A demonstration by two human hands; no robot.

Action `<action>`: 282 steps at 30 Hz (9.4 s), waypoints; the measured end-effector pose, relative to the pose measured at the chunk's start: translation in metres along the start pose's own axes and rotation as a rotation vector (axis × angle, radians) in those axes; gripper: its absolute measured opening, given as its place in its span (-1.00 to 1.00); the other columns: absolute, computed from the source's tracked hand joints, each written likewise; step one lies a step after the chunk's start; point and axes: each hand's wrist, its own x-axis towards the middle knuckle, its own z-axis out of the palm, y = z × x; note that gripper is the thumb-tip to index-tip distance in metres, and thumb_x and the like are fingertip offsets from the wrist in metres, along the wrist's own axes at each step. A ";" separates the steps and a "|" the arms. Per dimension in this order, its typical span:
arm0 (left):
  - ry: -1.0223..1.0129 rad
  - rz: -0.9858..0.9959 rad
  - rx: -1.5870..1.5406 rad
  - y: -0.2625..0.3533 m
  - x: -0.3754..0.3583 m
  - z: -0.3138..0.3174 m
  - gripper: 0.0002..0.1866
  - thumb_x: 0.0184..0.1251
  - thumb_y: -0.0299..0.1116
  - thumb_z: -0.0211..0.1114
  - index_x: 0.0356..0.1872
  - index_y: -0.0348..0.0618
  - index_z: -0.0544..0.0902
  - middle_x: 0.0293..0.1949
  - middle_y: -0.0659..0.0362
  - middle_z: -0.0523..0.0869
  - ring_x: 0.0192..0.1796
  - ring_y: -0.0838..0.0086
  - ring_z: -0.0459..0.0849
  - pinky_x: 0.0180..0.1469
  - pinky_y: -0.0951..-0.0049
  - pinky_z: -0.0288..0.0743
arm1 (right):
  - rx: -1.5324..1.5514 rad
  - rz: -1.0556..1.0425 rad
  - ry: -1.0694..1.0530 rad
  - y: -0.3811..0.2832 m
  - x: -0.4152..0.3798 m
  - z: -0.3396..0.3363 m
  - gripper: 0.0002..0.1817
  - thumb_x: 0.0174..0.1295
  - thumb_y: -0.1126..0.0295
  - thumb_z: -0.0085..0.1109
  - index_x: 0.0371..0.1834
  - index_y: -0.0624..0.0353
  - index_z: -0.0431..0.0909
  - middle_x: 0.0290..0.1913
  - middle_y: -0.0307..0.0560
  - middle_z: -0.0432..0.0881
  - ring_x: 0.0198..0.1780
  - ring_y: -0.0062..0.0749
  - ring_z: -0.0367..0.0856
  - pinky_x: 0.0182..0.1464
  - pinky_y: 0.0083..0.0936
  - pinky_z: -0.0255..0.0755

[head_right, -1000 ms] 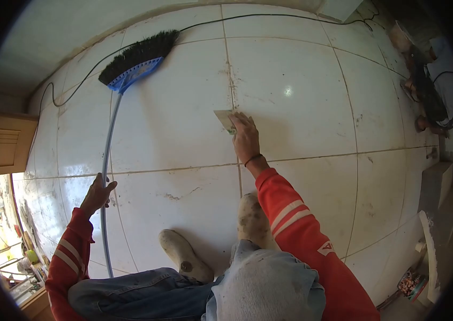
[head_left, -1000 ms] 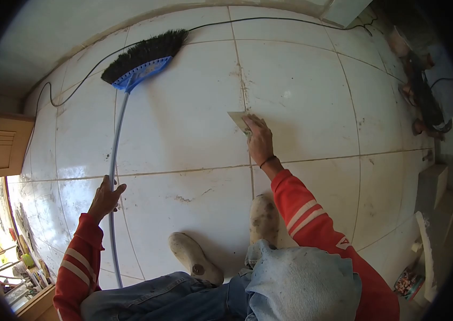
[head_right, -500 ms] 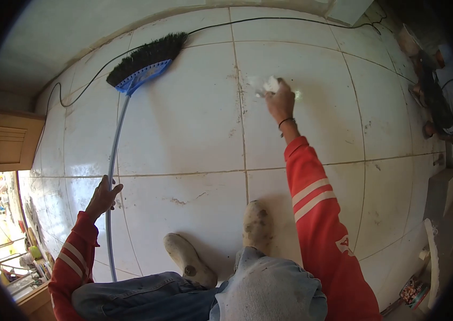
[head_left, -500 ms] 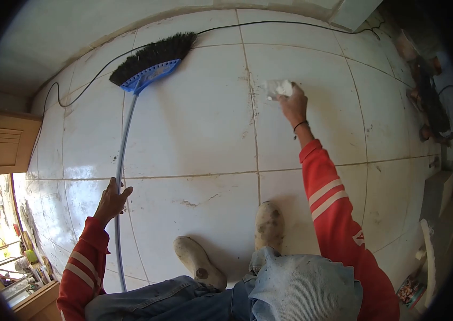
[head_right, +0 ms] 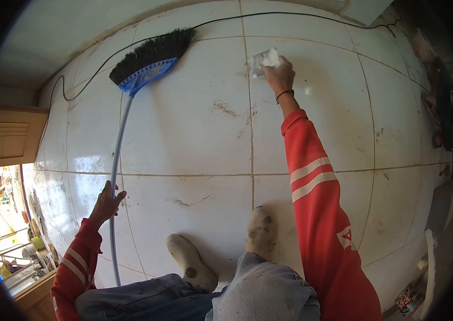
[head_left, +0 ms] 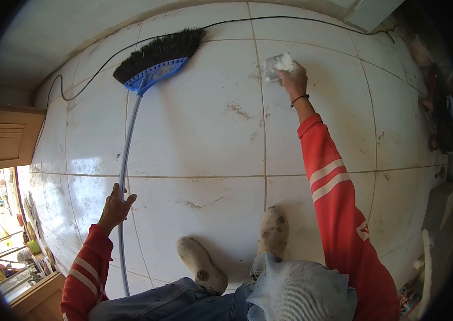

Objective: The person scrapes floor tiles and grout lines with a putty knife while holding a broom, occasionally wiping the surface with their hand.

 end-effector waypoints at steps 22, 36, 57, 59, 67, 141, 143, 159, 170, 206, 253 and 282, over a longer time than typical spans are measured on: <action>0.023 0.017 -0.047 -0.007 0.004 0.012 -0.23 0.56 0.03 0.37 0.41 -0.50 0.37 -0.08 -0.36 0.76 -0.38 -0.02 0.82 -0.17 0.04 0.72 | 0.043 -0.047 -0.065 -0.009 -0.036 -0.007 -0.65 0.22 0.37 0.49 -0.03 0.41 0.73 -0.17 0.18 0.87 -0.26 -0.08 0.91 -0.14 -0.22 0.81; -0.006 0.039 -0.034 0.000 0.001 0.005 -0.33 0.57 0.01 0.37 0.28 -0.43 0.38 -0.21 -0.33 0.75 -0.52 0.05 0.76 -0.47 0.09 0.68 | -0.490 -0.268 0.002 -0.019 -0.080 0.001 -0.62 0.23 0.28 0.52 -0.35 0.49 0.68 -0.31 0.46 0.75 -0.16 0.43 0.78 -0.03 0.09 0.67; 0.005 0.076 -0.005 -0.003 0.001 0.003 -0.26 0.57 0.02 0.36 0.32 -0.53 0.34 0.15 -0.46 0.68 -0.26 -0.11 0.87 -0.46 0.11 0.83 | -0.450 -0.448 -0.046 0.014 -0.191 -0.007 -0.73 0.22 0.43 0.49 -0.04 0.22 0.73 -0.20 0.06 0.68 -0.09 0.11 0.71 -0.02 0.03 0.55; -0.015 0.060 -0.006 0.000 0.001 0.002 -0.26 0.57 0.02 0.37 0.32 -0.53 0.34 0.14 -0.46 0.69 -0.28 -0.09 0.87 -0.46 0.12 0.82 | -0.460 -0.496 -0.031 0.016 -0.199 -0.006 -0.68 0.17 0.49 0.48 0.01 0.19 0.73 -0.18 -0.01 0.63 -0.05 0.05 0.69 -0.02 -0.01 0.53; 0.000 0.035 -0.031 0.007 -0.004 0.001 -0.29 0.54 -0.01 0.40 0.32 -0.48 0.38 -0.16 -0.31 0.77 -0.45 0.09 0.81 -0.47 0.16 0.77 | -0.738 -0.507 0.077 0.013 -0.189 0.010 -0.43 0.07 0.44 0.52 0.25 0.09 0.69 -0.05 -0.09 0.54 0.05 -0.13 0.61 0.03 -0.10 0.43; -0.079 -0.005 -0.012 0.012 0.002 -0.004 -0.04 0.57 0.02 0.35 0.62 -0.58 0.13 0.33 -0.53 0.59 -0.01 -0.25 0.86 -0.06 -0.02 0.82 | -0.759 -0.689 -0.202 0.025 -0.165 -0.014 -0.32 0.29 0.59 0.18 0.54 0.00 0.54 0.53 -0.21 0.63 0.50 -0.02 0.47 0.55 0.23 0.12; -0.101 -0.026 -0.009 0.007 0.006 0.001 -0.04 0.57 0.01 0.35 0.62 -0.58 0.13 0.34 -0.51 0.59 0.04 -0.25 0.85 -0.08 -0.01 0.82 | -0.738 -0.688 -0.205 0.025 -0.157 -0.015 -0.30 0.26 0.60 0.21 0.54 0.00 0.54 0.53 -0.22 0.64 0.49 -0.02 0.48 0.56 0.23 0.11; -0.004 0.077 -0.007 -0.007 0.011 0.010 -0.25 0.58 0.00 0.35 0.36 -0.55 0.33 0.09 -0.48 0.72 -0.20 -0.19 0.86 -0.13 -0.03 0.79 | -0.732 -0.578 -0.118 0.015 -0.132 0.010 -0.37 0.27 0.57 0.25 0.46 -0.04 0.62 0.50 -0.30 0.66 0.38 -0.13 0.52 0.53 0.21 0.13; -0.029 0.027 -0.010 0.011 -0.004 0.002 -0.32 0.58 -0.02 0.36 0.28 -0.50 0.36 0.15 -0.48 0.68 -0.19 -0.16 0.87 -0.17 -0.01 0.82 | -0.763 -0.578 -0.074 0.007 -0.116 0.021 -0.37 0.24 0.60 0.22 0.42 -0.03 0.67 0.44 -0.33 0.71 0.32 -0.22 0.57 0.47 0.09 0.21; 0.015 0.110 -0.005 -0.033 0.028 0.027 -0.27 0.57 0.00 0.37 0.35 -0.51 0.34 -0.23 -0.36 0.76 -0.46 -0.02 0.81 -0.30 0.05 0.74 | -0.856 -0.455 -0.124 -0.012 -0.047 0.051 -0.39 0.30 0.50 0.24 0.45 -0.20 0.67 0.34 -0.30 0.77 0.28 -0.11 0.62 0.37 0.26 0.28; 0.440 0.255 -0.020 0.051 -0.031 -0.067 -0.66 0.67 -0.23 0.23 -0.33 -0.23 0.49 -0.67 0.24 0.36 -0.60 0.53 0.27 -0.52 0.21 0.11 | -0.848 -0.528 0.119 0.124 -0.078 -0.116 -0.60 0.39 0.42 0.13 0.26 0.26 0.63 0.28 0.20 0.67 0.39 0.09 0.58 0.35 -0.01 0.47; 0.007 -0.052 -0.702 0.093 0.117 0.070 -0.72 0.53 -0.03 0.31 -0.03 0.05 0.53 -0.33 0.15 0.60 -0.49 0.35 0.62 -0.48 0.28 0.57 | -1.038 0.469 0.288 0.181 -0.163 -0.344 -0.37 0.43 0.48 0.07 0.59 0.37 0.31 0.50 0.26 0.47 0.50 0.20 0.45 0.34 0.08 0.56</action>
